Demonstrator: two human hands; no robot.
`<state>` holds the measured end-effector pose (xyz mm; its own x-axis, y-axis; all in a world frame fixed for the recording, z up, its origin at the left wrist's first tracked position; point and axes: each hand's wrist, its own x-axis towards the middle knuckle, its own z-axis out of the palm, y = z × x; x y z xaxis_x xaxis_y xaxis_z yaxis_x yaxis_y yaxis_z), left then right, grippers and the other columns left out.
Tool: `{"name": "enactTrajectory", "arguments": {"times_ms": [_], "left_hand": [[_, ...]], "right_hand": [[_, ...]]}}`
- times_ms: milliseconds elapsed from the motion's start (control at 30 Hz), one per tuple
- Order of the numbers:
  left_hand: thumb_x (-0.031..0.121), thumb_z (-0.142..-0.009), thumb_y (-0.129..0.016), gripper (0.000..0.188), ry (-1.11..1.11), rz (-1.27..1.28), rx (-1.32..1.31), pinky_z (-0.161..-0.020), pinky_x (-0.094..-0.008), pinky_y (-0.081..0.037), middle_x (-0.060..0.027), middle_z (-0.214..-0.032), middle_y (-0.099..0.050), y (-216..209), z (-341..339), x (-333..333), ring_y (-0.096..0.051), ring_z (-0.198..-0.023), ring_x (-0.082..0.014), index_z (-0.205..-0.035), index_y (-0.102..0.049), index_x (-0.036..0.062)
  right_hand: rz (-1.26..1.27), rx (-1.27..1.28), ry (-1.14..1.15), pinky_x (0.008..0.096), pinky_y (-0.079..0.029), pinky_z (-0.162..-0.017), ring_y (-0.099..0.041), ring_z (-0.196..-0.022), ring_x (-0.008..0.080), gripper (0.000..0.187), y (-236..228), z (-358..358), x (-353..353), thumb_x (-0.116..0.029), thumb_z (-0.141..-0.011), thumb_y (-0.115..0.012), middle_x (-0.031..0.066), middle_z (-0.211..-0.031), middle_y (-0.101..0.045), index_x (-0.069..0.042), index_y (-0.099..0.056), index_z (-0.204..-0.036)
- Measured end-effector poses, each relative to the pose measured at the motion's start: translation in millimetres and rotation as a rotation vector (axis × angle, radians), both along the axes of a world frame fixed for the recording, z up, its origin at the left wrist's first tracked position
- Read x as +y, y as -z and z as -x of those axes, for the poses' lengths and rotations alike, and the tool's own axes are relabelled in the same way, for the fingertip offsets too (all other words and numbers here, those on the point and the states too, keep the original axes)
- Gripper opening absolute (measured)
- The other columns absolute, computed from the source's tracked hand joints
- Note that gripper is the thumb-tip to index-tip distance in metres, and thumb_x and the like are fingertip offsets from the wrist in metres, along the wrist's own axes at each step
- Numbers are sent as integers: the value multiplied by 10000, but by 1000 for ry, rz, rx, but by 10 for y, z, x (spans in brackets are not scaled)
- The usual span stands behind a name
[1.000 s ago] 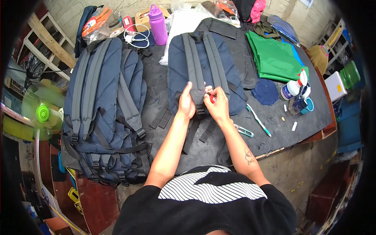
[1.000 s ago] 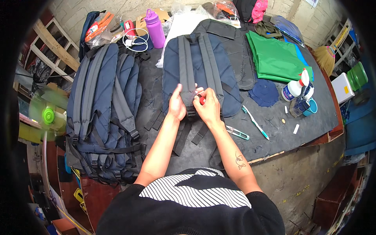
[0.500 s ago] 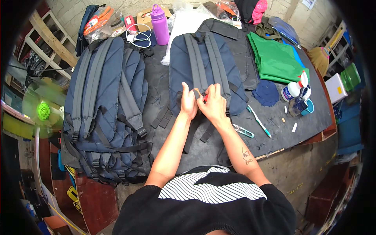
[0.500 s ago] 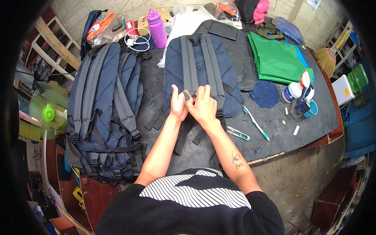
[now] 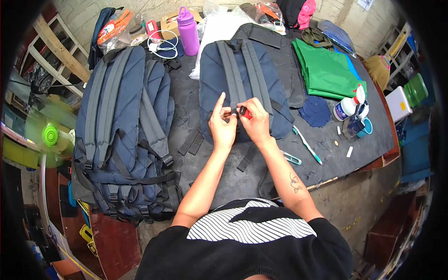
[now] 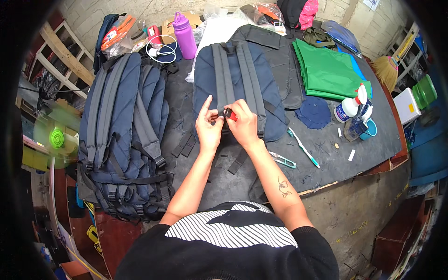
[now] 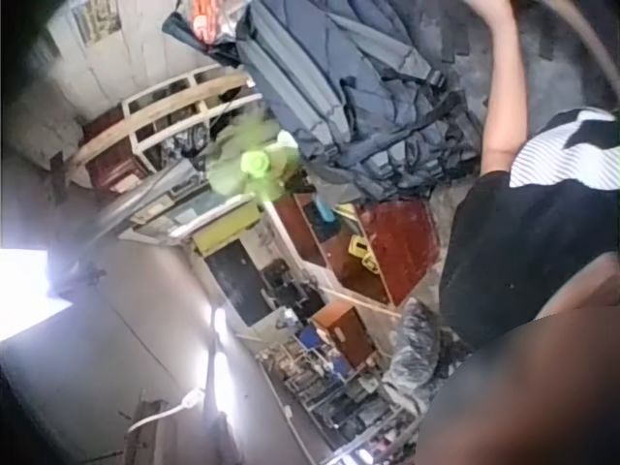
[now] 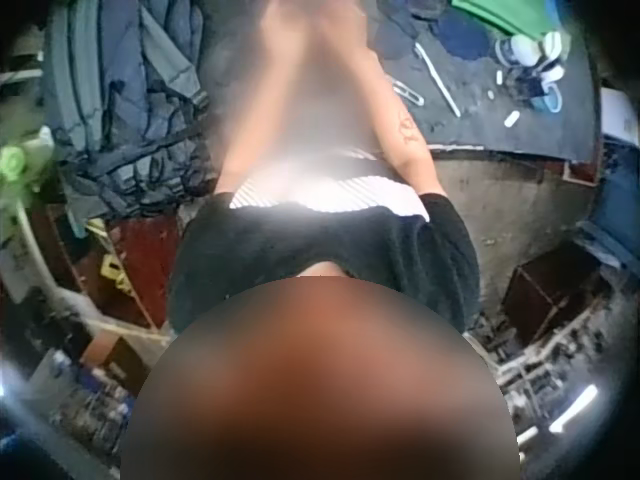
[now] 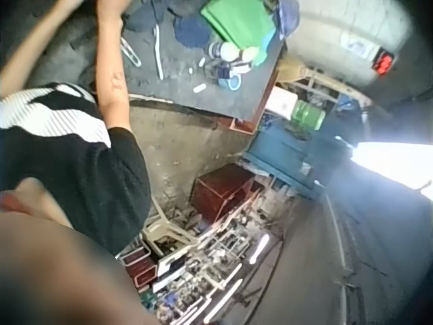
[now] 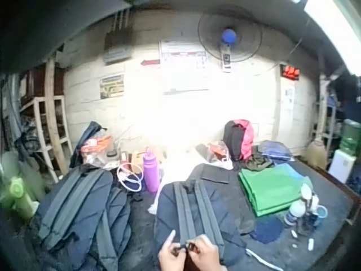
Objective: Inspecting and cleaning backpacks, including trimming loose threads with a utility knife.
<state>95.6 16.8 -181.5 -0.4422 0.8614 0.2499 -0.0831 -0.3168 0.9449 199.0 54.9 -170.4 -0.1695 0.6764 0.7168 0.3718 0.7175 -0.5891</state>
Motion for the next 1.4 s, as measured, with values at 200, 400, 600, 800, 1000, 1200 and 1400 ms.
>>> {"name": "enactTrajectory", "arguments": {"times_ms": [200, 400, 600, 800, 1000, 1200, 1400], "left_hand": [[-133, -717, -549, 667, -126, -38, 541, -682, -361, -490, -118, -734, -607, -146, 38, -35, -617, -689, -248, -1338, -489, 103], [-156, -714, -541, 656, 9, 43, 384, -713, -265, -494, -59, -754, -606, -109, 4, -21, -585, -693, -119, -1307, -528, 126], [-163, -731, -551, 563, 135, 54, 119, -691, -184, -439, 17, -819, -569, 81, 106, 15, -527, -730, -44, -1249, -558, 56], [-170, -727, -556, 554, 180, 30, -31, -705, -185, -440, 15, -866, -540, 44, 87, 20, -503, -744, -51, -1234, -565, 53], [-172, -746, -518, 556, 174, 45, 1, -723, -182, -433, -11, -1000, -521, 113, 48, 60, -495, -820, -74, -1245, -558, 69], [-167, -751, -511, 553, 197, 55, -19, -762, -190, -424, 0, -988, -523, 200, 12, 84, -487, -854, -77, -1239, -558, 90], [-160, -743, -525, 559, 201, 39, 14, -782, -196, -424, 0, -995, -520, 355, -3, 118, -489, -860, -81, -1240, -554, 96]], "right_hand": [[-110, -325, -28, 394, -449, -515, -581, -606, 301, 172, -332, -61, 55, -36, -604, -654, 78, -708, -478, -47, -524, -715], [500, 21, -312, 336, -395, -471, -520, -501, 203, 88, -177, -162, 336, -68, -692, -595, 48, -671, -491, -20, -522, -685], [981, 788, -610, 213, -302, -428, -377, -443, 70, 180, -200, -256, 102, -204, -907, -519, 34, -668, -496, -63, -509, -795], [776, 362, -159, 252, -356, -518, -429, -582, 82, 274, -23, -133, -189, -302, -928, -536, 0, -680, -489, -48, -461, -858], [576, 33, 20, 400, -447, -678, -547, -732, 299, 304, 81, 36, -317, -258, -872, -582, 164, -856, -533, -18, -415, -952], [605, -86, 101, 435, -453, -706, -579, -784, 363, 313, 85, 49, -263, -253, -840, -589, 196, -883, -559, -14, -428, -962], [665, -111, 159, 446, -473, -721, -609, -801, 391, 303, 139, 50, -226, -207, -820, -575, 242, -877, -589, 19, -430, -962]]}}
